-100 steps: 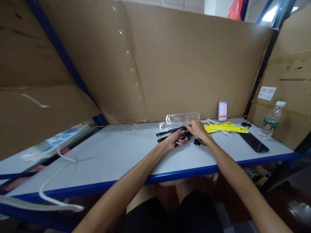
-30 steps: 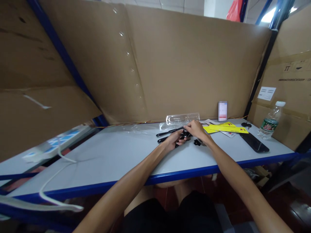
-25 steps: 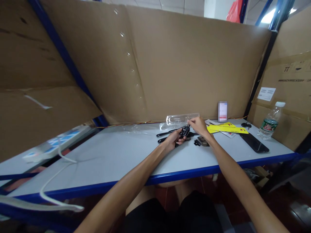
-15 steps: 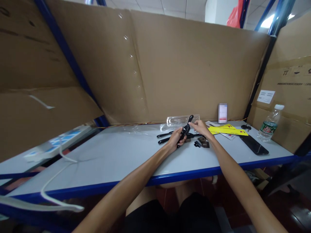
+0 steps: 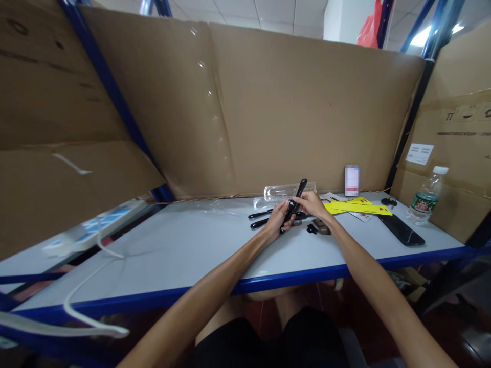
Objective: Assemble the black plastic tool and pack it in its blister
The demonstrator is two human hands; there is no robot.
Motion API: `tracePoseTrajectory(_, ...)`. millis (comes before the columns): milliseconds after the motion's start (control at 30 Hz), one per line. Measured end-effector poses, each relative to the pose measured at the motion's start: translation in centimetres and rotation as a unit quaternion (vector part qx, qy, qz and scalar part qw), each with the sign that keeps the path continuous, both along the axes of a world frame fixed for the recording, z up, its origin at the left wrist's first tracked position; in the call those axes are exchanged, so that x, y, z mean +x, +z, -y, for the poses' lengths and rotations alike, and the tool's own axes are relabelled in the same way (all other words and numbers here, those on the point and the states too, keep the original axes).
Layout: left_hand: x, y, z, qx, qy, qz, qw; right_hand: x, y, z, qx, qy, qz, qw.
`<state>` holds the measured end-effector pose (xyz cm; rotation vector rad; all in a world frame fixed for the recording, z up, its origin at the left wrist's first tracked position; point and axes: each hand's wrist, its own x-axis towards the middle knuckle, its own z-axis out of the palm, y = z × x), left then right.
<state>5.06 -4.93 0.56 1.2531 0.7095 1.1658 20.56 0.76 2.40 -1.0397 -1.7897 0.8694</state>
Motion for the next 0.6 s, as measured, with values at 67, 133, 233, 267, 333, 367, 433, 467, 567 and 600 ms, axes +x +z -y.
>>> tracePoseTrajectory(67,0.0,-0.01,-0.03,0.003,0.001,0.003,1.0,-0.01,0.0,-0.04,0.001,0.002,-0.001,1.0)
tracePoseTrajectory(133,-0.01,-0.02,-0.08,0.004,0.0,0.006,1.0,-0.04,-0.01,-0.03,0.004,-0.001,0.001,1.0)
tracePoseTrajectory(233,-0.05,-0.02,-0.18,-0.001,0.003,0.008,1.0,-0.1,-0.04,0.04,0.018,-0.011,0.006,1.0)
tracePoseTrajectory(267,-0.07,-0.02,-0.21,-0.003,0.003,0.01,1.0,-0.12,-0.05,0.06,0.023,-0.014,0.009,1.0)
tracePoseTrajectory(333,-0.11,-0.02,-0.27,-0.007,0.005,0.014,1.0,-0.12,-0.05,0.07,0.033,-0.017,0.015,0.999)
tracePoseTrajectory(367,-0.13,-0.01,-0.28,-0.008,0.005,0.016,1.0,-0.11,-0.05,0.06,0.036,-0.017,0.018,0.999)
tracePoseTrajectory(433,-0.15,0.01,-0.27,-0.007,0.002,0.017,1.0,-0.07,-0.06,0.0,0.043,-0.017,0.021,0.999)
tracePoseTrajectory(467,-0.15,0.04,-0.24,-0.007,0.001,0.017,1.0,-0.04,-0.06,-0.03,0.046,-0.016,0.023,0.999)
tracePoseTrajectory(567,-0.14,0.1,-0.17,-0.006,0.002,0.013,1.0,0.02,-0.1,-0.09,0.057,-0.013,0.026,0.998)
tracePoseTrajectory(600,-0.13,0.12,-0.16,-0.006,0.004,0.013,1.0,0.03,-0.12,-0.1,0.062,-0.012,0.027,0.998)
